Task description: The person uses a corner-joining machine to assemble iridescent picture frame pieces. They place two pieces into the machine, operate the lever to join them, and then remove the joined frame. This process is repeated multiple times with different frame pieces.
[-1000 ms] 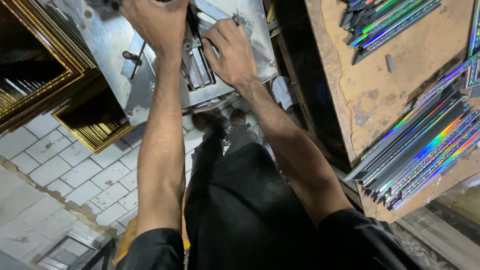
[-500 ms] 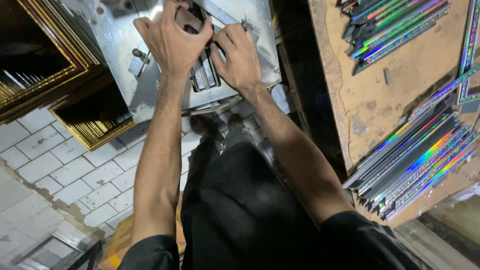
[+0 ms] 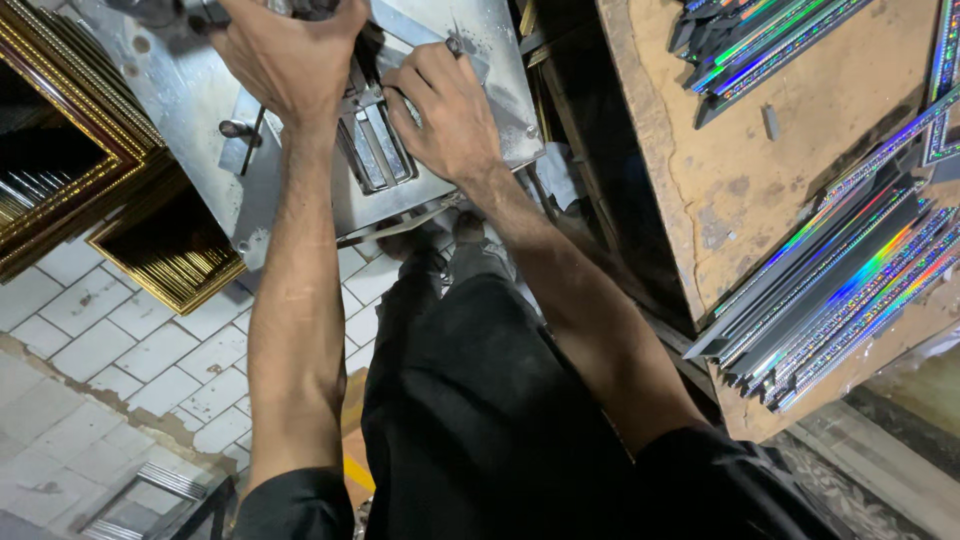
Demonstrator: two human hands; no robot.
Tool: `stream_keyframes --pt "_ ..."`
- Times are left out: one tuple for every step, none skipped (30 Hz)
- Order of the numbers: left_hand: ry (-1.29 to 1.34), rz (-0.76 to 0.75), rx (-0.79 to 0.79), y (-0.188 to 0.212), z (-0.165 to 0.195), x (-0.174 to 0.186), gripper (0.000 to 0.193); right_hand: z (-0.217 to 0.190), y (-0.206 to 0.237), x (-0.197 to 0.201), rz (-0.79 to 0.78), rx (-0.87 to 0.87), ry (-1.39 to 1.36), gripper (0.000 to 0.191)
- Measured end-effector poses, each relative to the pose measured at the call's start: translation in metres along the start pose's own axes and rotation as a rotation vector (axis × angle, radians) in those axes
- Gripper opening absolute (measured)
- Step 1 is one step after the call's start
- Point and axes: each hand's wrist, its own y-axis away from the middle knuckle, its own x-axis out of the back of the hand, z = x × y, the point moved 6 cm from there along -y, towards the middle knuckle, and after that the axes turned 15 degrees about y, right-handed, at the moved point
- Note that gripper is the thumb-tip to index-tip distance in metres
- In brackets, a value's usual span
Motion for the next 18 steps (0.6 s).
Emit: stream_keyframes --pt "0.005 0.019 -0.087 -0.001 0.005 0.001 0.079 0.000 0.000 -0.001 -0.009 -0.007 0.002 0.018" --pt "0.011 0.035 -0.174 -0.001 0.010 0.002 0.078 0.001 0.000 -0.001 -0.018 -0.018 0.004 0.018" --pt "0.017 0.048 -0.255 0.000 0.015 0.003 0.077 0.001 0.001 -0.002 -0.023 -0.016 0.012 0.018" --pt "-0.044 0.036 -0.278 0.000 0.017 0.002 0.075 0.001 0.001 -0.003 -0.029 -0.016 0.019 0.017" --pt "-0.104 0.028 -0.304 0.000 0.019 0.001 0.072 0.001 0.000 -0.002 -0.032 -0.013 0.026 0.017" --pt "-0.164 0.029 -0.333 0.000 0.021 0.000 0.070 0.002 0.001 -0.004 -0.039 -0.019 0.023 0.017" --pt "-0.151 0.045 -0.364 0.001 0.023 0.002 0.065 0.003 0.002 -0.006 -0.047 -0.023 0.019 0.016" --pt "-0.136 0.054 -0.391 0.002 0.023 0.002 0.060 0.005 0.003 -0.008 -0.059 -0.032 0.016 0.016" --pt "-0.120 0.061 -0.415 0.003 0.023 0.003 0.056 0.005 0.004 -0.009 -0.057 -0.028 0.026 0.017" --pt "-0.123 0.045 -0.404 0.003 0.020 0.002 0.057 0.006 0.005 -0.010 -0.056 -0.023 0.032 0.017" --pt "-0.128 0.030 -0.393 0.003 0.017 0.001 0.059 0.006 0.006 -0.011 -0.054 -0.017 0.038 0.017" --pt "-0.133 0.016 -0.380 0.004 0.014 0.000 0.061 0.006 0.006 -0.011 -0.047 -0.015 0.041 0.017" --pt "-0.123 0.007 -0.382 0.004 0.011 -0.001 0.060 0.007 0.007 -0.012 -0.040 -0.015 0.043 0.016" --pt "-0.112 -0.002 -0.384 0.004 0.010 -0.001 0.060 0.007 0.008 -0.012 -0.032 -0.016 0.046 0.016" --pt "-0.101 -0.008 -0.389 0.005 0.007 -0.002 0.060 0.007 0.008 -0.014 -0.043 -0.019 0.047 0.017" --pt "-0.122 0.007 -0.408 0.005 0.007 -0.001 0.060 0.008 0.009 -0.015 -0.051 -0.023 0.049 0.017" --pt "-0.144 0.020 -0.423 0.006 0.007 -0.001 0.060 0.008 0.010 -0.017 -0.063 -0.028 0.051 0.017" --pt "-0.165 0.031 -0.441 0.007 0.008 0.000 0.060 0.008 0.011 -0.018 -0.063 -0.025 0.045 0.017"
